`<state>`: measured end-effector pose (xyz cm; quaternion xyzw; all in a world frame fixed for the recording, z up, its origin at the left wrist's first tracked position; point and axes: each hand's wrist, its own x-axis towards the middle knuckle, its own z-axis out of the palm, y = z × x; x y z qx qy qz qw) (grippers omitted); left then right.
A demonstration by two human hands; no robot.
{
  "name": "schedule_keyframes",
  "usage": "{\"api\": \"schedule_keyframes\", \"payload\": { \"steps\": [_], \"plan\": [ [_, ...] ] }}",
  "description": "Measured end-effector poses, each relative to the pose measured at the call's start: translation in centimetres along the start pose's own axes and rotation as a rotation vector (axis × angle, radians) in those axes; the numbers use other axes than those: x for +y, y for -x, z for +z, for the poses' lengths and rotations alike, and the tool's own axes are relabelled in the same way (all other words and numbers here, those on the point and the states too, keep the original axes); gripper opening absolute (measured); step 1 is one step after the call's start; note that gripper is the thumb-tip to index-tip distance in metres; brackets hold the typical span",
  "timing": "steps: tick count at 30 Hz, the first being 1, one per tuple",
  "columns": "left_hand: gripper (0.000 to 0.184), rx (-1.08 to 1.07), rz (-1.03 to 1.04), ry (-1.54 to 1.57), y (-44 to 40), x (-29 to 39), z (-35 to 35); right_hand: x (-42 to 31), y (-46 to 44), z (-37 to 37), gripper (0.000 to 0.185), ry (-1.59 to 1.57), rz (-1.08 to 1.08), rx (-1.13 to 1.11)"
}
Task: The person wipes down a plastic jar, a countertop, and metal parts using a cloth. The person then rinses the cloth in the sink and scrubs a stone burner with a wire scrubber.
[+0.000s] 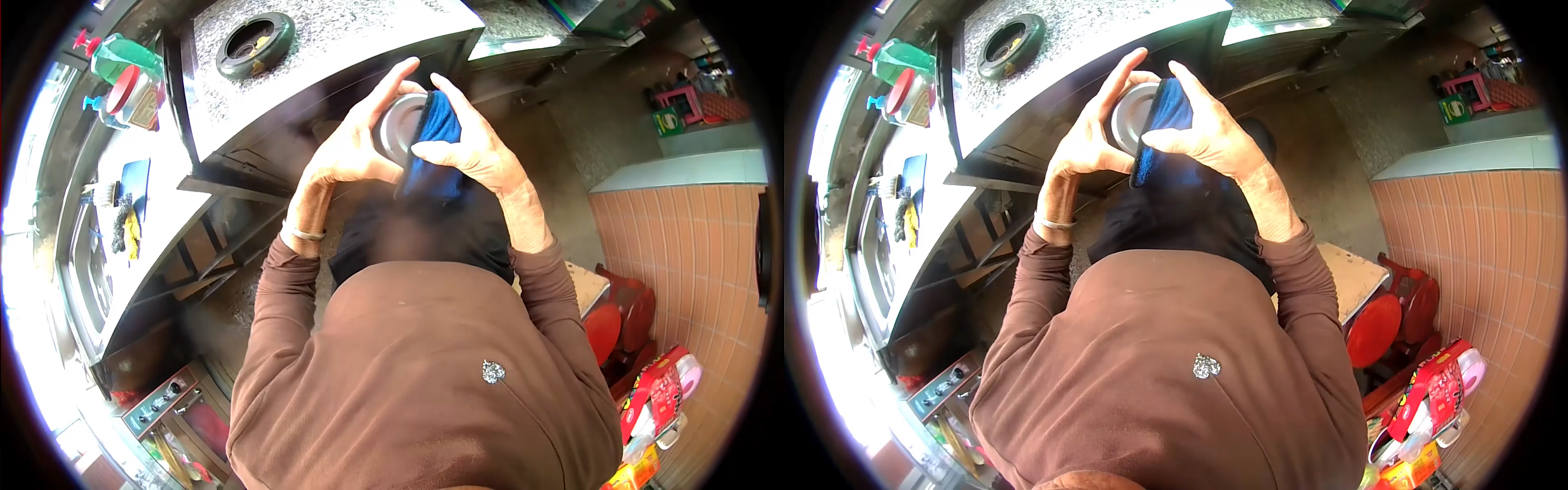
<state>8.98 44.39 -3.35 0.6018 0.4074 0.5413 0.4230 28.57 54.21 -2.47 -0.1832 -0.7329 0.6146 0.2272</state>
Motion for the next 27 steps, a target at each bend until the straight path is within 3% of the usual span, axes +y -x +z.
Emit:
{"api": "schedule_keyframes", "payload": {
  "steps": [4, 11, 17, 20, 22, 23, 25, 27],
  "plan": [
    [0.125, -0.064, -0.008, -0.062, -0.2, 0.1, -0.6, -0.2, -1.2, 0.1, 0.113, 0.278, -0.072, 0.016],
    [0.121, 0.001, 0.066, -0.120, 0.2, -0.9, -1.1, 0.5, -2.2, 1.4, 0.098, 0.513, -0.153, 0.138],
    [0.122, 0.082, 0.052, -0.099, 0.5, -1.3, -0.5, 1.2, -2.9, 1.9, 0.084, 0.512, -0.133, 0.221],
    [0.122, 0.120, 0.073, -0.148, 0.4, -1.1, -0.1, 2.0, -3.2, 2.0, 0.069, 0.463, -0.141, 0.297],
    [0.122, 0.129, 0.050, -0.135, 0.4, -0.6, 0.2, 1.3, -3.3, 1.9, 0.056, 0.408, -0.026, 0.339],
    [0.121, 0.131, 0.038, -0.129, 0.5, -0.4, 0.5, 1.0, -3.4, 1.9, 0.051, 0.379, 0.032, 0.361],
    [0.125, 0.175, 0.030, -0.149, 0.2, -0.2, 1.7, 2.6, -3.9, 1.7, 0.035, 0.311, -0.089, 0.488],
    [0.121, 0.217, 0.066, -0.133, 0.2, -0.5, 2.1, 3.0, -3.6, 1.5, 0.033, 0.063, 0.019, 0.484]
  ]
}}
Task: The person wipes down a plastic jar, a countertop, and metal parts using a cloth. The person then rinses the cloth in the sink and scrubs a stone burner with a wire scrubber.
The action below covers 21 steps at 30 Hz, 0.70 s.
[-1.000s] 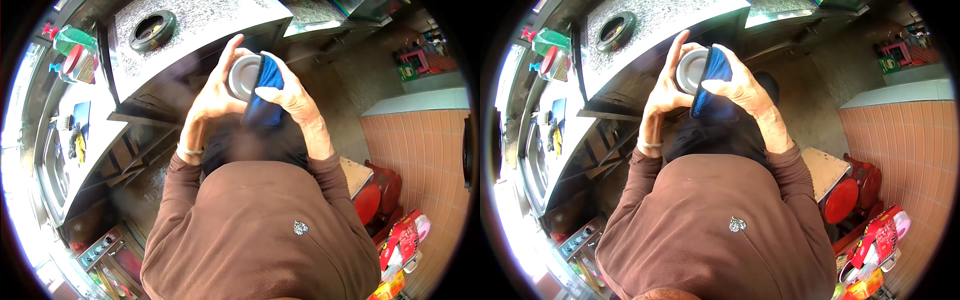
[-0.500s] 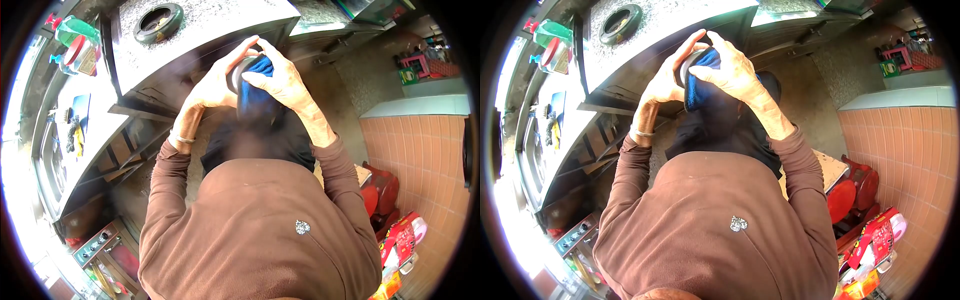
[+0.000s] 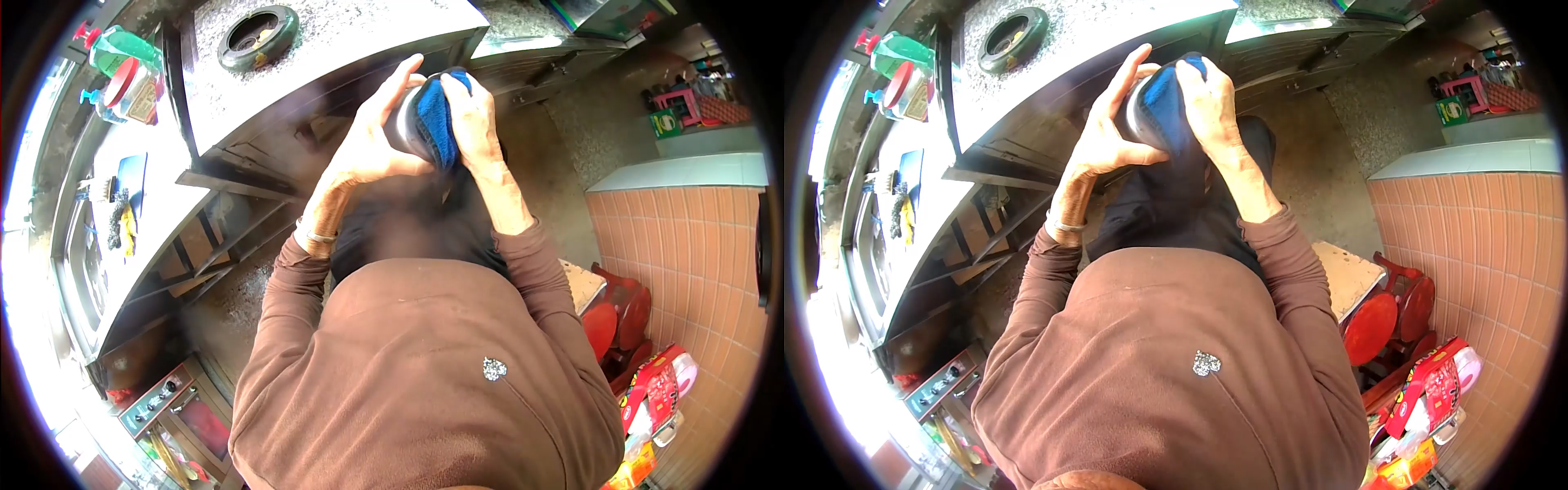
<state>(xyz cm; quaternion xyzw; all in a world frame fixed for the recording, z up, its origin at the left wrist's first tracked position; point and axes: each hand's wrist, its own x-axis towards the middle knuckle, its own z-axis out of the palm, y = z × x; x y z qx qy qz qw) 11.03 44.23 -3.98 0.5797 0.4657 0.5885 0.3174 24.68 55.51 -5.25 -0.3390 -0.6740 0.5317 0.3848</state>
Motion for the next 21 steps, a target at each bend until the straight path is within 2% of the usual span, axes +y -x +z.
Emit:
{"api": "schedule_keyframes", "payload": {
  "steps": [3, 4, 6, 7, 10, 11, 12, 15, 18, 19, 21],
  "plan": [
    [0.110, 0.081, 0.003, 0.088, -0.3, -1.6, 0.2, 0.1, 1.0, 0.5, 0.033, -0.561, 0.062, 0.021],
    [0.101, 0.165, 0.006, 0.247, -0.4, -2.3, 0.7, -0.6, 1.7, 0.9, 0.037, -0.717, 0.090, -0.022],
    [0.098, 0.365, 0.020, 0.206, -0.9, -3.2, 1.5, -1.7, 2.8, 2.3, 0.045, -0.684, 0.039, 0.058],
    [0.092, 0.363, -0.032, 0.222, -0.8, -1.8, 1.6, -1.9, 3.3, 2.4, 0.050, -0.664, 0.001, 0.052],
    [0.097, 0.202, 0.015, 0.282, -0.5, -1.1, 0.4, -2.6, 2.6, 1.3, 0.049, -0.666, 0.097, -0.057],
    [0.104, 0.067, 0.043, 0.264, -0.6, -1.2, -0.9, -2.8, 2.2, 0.7, 0.045, -0.690, 0.186, -0.078],
    [0.109, -0.013, -0.046, 0.449, -0.3, -1.1, -1.6, -3.5, 1.9, 0.5, 0.040, -0.733, 0.204, -0.083],
    [0.113, -0.074, -0.062, 0.185, -0.6, 0.7, -2.6, -4.2, 1.0, -0.8, 0.035, -0.617, 0.263, -0.186],
    [0.114, -0.114, 0.002, 0.074, -1.1, 0.6, -3.0, -2.0, -0.6, -0.6, 0.033, -0.455, 0.128, -0.175],
    [0.113, -0.118, 0.029, 0.082, -1.2, 0.3, -2.5, -2.5, -0.7, -0.7, 0.032, -0.576, 0.273, -0.196],
    [0.108, -0.080, 0.122, 0.093, -1.2, -0.7, -1.6, -1.7, -1.4, -1.3, 0.029, -0.054, -0.178, -0.175]
  ]
}}
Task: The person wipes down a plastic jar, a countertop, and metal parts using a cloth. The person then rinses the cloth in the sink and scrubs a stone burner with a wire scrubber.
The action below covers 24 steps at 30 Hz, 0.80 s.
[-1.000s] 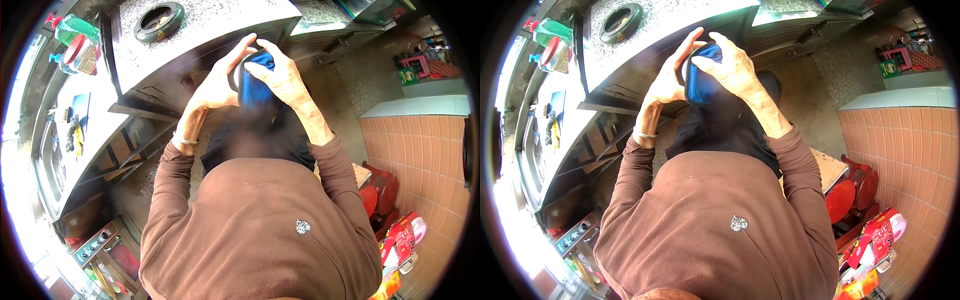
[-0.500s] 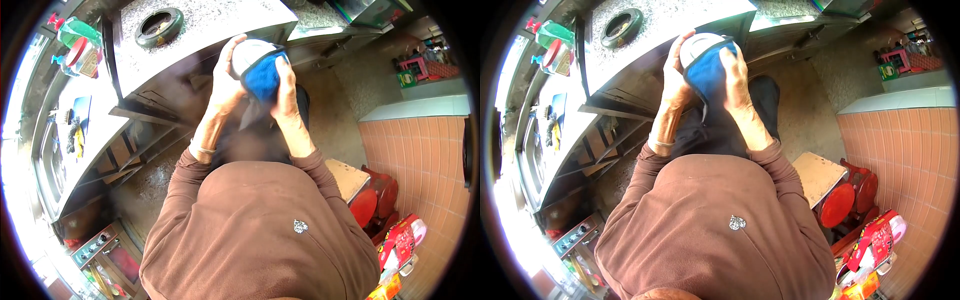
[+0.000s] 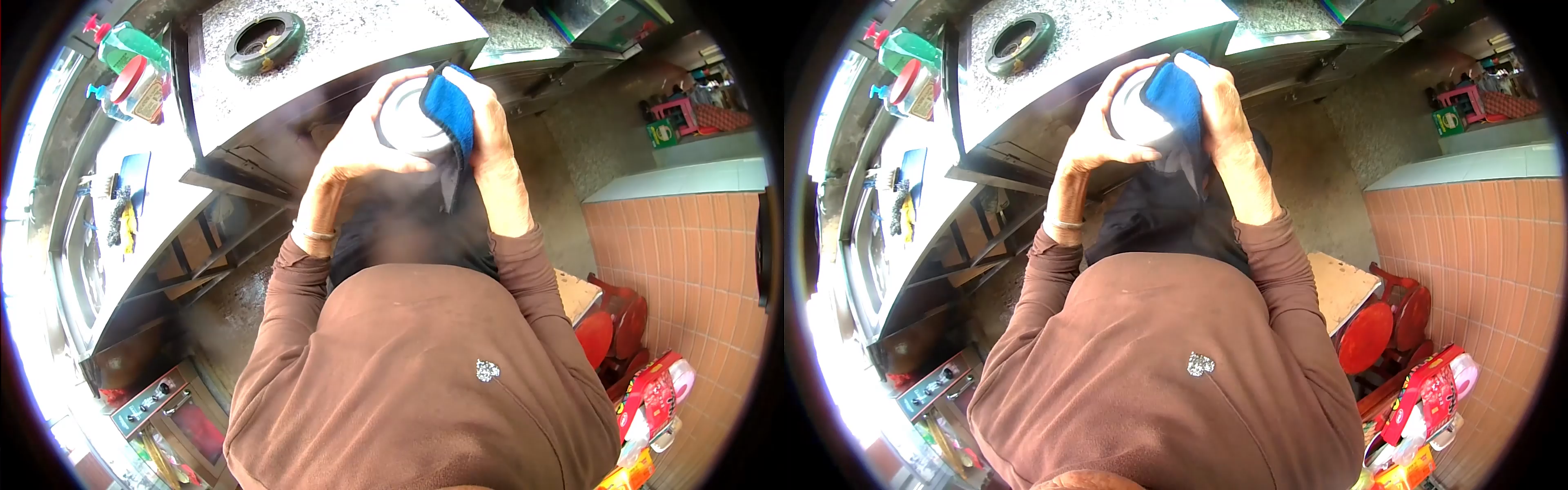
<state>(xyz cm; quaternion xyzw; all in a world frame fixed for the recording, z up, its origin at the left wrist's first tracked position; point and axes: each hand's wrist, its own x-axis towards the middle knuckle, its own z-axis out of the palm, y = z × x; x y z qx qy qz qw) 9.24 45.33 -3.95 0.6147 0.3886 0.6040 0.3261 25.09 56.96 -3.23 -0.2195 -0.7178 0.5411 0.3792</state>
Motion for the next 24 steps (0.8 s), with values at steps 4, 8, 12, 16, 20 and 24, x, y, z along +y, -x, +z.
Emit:
{"api": "schedule_keyframes", "payload": {
  "steps": [4, 8, 12, 16, 20, 24],
  "plan": [
    [0.108, 0.170, 0.128, 0.201, 0.5, -1.6, 2.1, -0.3, 0.4, 0.5, 0.017, 0.286, -0.279, 0.061],
    [0.102, 0.212, 0.033, 0.525, 0.6, -1.8, 2.1, 0.4, 1.4, 1.6, 0.015, -0.094, -0.096, 0.129],
    [0.089, 0.358, -0.028, 0.822, 1.0, -2.0, 2.9, -1.9, 3.1, 2.6, 0.033, -0.848, 0.399, 0.236],
    [0.093, 0.314, 0.014, 0.860, 0.1, -1.5, 2.7, 0.5, 4.4, 1.5, 0.045, -0.793, 0.267, 0.343],
    [0.080, 0.548, -0.075, 0.833, 0.8, -2.7, 2.8, -3.6, 4.7, 1.2, 0.062, -0.719, -0.117, 0.242],
    [0.067, 0.644, -0.065, 0.793, -0.3, -3.2, 3.7, -5.7, 3.0, 2.3, 0.054, 0.513, -0.679, 0.160]
  ]
}}
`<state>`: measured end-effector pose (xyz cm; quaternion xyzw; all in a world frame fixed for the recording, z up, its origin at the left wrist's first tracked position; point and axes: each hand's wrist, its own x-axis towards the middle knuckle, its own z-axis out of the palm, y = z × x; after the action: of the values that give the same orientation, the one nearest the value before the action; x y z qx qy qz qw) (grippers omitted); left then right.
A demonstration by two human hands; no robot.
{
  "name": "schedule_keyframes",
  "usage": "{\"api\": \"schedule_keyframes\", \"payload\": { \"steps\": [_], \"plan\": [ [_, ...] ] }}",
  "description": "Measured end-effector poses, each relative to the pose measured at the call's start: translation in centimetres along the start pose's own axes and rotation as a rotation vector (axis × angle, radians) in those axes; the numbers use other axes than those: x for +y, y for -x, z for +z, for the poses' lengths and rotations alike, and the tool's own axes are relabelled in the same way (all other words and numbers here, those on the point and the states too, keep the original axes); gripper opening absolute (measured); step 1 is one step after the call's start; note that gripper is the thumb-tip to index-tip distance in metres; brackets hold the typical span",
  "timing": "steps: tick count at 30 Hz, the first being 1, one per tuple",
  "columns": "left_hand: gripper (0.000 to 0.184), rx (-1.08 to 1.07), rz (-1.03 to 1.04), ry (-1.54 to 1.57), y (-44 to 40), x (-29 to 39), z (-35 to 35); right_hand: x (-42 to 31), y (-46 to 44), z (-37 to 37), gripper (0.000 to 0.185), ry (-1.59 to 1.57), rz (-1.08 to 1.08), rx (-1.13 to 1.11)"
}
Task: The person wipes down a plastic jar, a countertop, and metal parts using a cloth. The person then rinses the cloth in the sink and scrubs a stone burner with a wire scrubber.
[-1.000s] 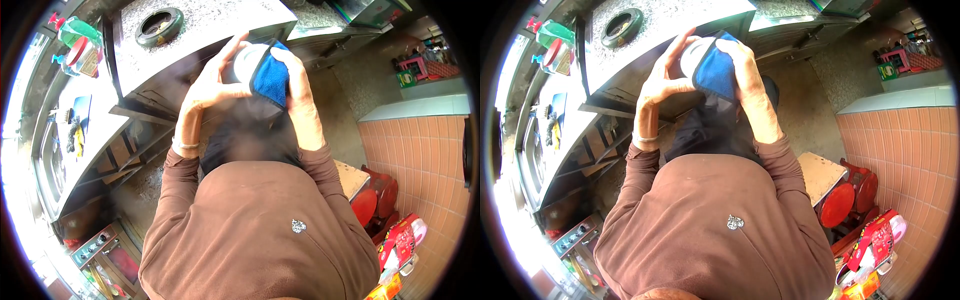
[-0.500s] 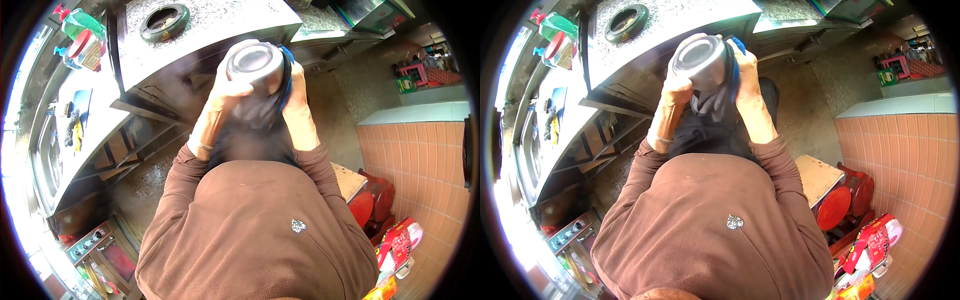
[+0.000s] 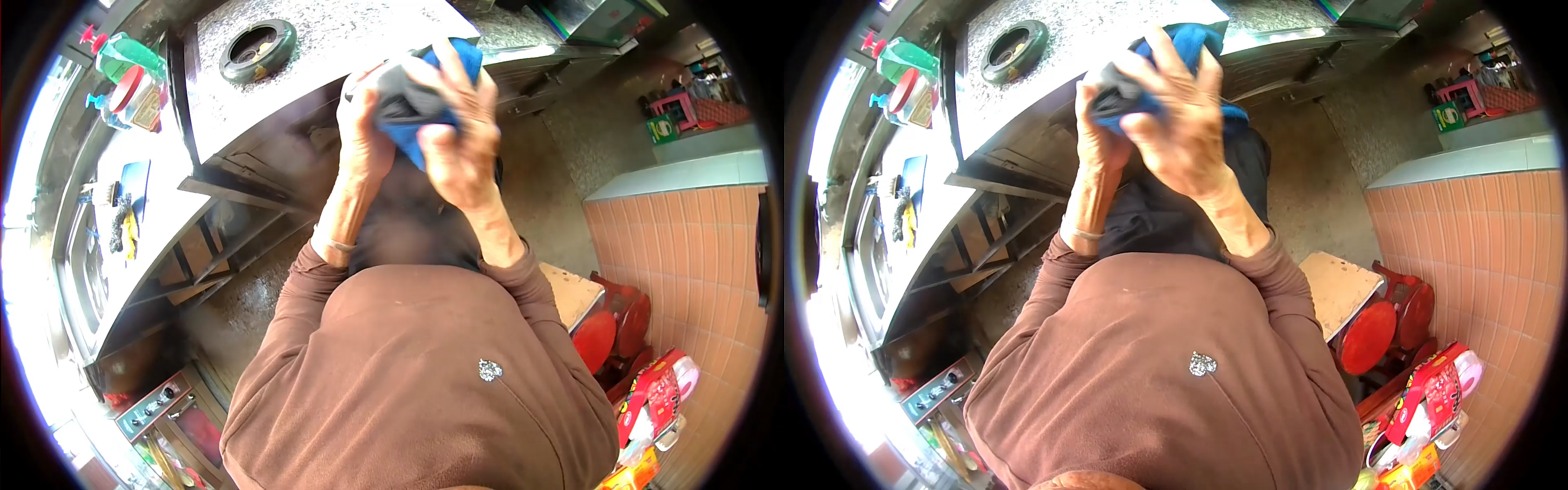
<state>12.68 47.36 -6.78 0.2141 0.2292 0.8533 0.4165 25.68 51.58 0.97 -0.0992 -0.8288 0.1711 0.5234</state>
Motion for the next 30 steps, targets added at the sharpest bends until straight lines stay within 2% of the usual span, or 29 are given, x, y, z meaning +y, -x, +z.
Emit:
{"api": "schedule_keyframes", "payload": {
  "steps": [1, 3, 4, 5, 7, 8, 9, 11, 12, 13, 15, 16, 19, 21, 22, 23, 25, 26, 27, 30],
  "plan": [
    [0.061, -0.024, 0.105, -0.077, 0.3, 1.0, 2.1, 0.1, -0.4, 1.0, 0.057, 0.150, -0.070, 0.022],
    [0.058, 0.046, 0.137, -0.233, -0.2, 0.4, 1.8, 1.7, -0.8, 1.8, 0.062, 0.143, -0.016, 0.025],
    [0.061, 0.018, 0.242, -0.405, 0.4, 0.9, 2.4, 1.9, -1.3, 1.6, 0.067, 0.054, 0.079, 0.045],
    [0.055, 0.006, 0.301, -0.523, 0.6, 1.0, 2.5, 1.7, -1.9, 1.1, 0.055, -0.085, 0.179, 0.045],
    [0.067, -0.078, 0.291, -0.561, 1.2, 2.2, 3.5, 5.9, -0.8, 1.6, 0.042, -0.137, -0.101, -0.092],
    [0.076, -0.066, 0.289, -0.673, 1.4, 2.6, 3.9, 3.8, -1.8, 1.1, 0.033, -0.446, 0.306, -0.051],
    [0.078, -0.080, 0.286, -0.667, 1.7, 2.8, 4.2, 6.6, -0.9, 2.1, 0.031, -0.118, -0.088, 0.036],
    [0.081, -0.104, 0.274, -0.653, 2.3, 2.9, 4.5, 5.1, -1.7, 1.5, 0.030, -0.683, 0.650, 0.045],
    [0.105, -0.129, 0.200, -0.704, 2.1, 2.8, 3.9, 5.9, -1.6, 1.6, 0.032, -0.661, 0.618, 0.068],
    [0.107, -0.154, 0.168, -0.626, 2.2, 3.0, 4.0, 6.2, -2.1, 1.6, 0.028, -0.650, 0.576, 0.136],
    [0.112, -0.206, 0.114, -0.469, 2.0, 3.5, 4.6, 5.5, -2.7, 0.7, 0.024, -0.926, 0.876, 0.154],
    [0.113, -0.286, 0.081, -0.447, 1.5, 3.9, 3.6, 6.0, -2.6, 0.7, 0.022, -0.886, 0.871, 0.154],
    [0.113, -0.346, 0.045, -0.629, 0.6, 4.5, 2.1, 7.2, -2.2, 0.7, 0.021, -0.817, 0.862, 0.174],
    [0.117, -0.339, 0.127, -0.678, 0.6, 4.1, 2.0, 6.6, -2.0, 0.9, 0.021, -0.843, 0.862, 0.217],
    [0.120, -0.324, 0.188, -0.725, 0.6, 3.7, 1.9, 6.9, -1.9, 0.6, 0.021, -0.921, 0.861, 0.155],
    [0.123, -0.308, 0.245, -0.772, 0.6, 3.5, 1.9, 7.2, -0.8, 1.0, 0.025, -0.388, 0.388, 0.042],
    [0.110, -0.271, 0.387, -0.976, 0.4, 3.4, 1.7, 6.6, -0.2, 1.4, 0.029, -0.060, 0.080, -0.072],
    [0.106, -0.259, 0.447, -1.066, 0.1, 3.4, 1.4, 4.5, -0.6, 1.0, 0.041, -0.034, 0.137, -0.074],
    [0.102, -0.245, 0.506, -1.154, 0.1, 3.2, 1.2, 2.2, -0.9, 1.0, 0.051, -0.268, 0.462, 0.035],
    [0.100, -0.265, 0.687, -1.372, 0.2, 2.8, 1.9, 2.2, -0.6, 1.1, 0.045, -0.625, 0.750, 0.045]
  ]
}}
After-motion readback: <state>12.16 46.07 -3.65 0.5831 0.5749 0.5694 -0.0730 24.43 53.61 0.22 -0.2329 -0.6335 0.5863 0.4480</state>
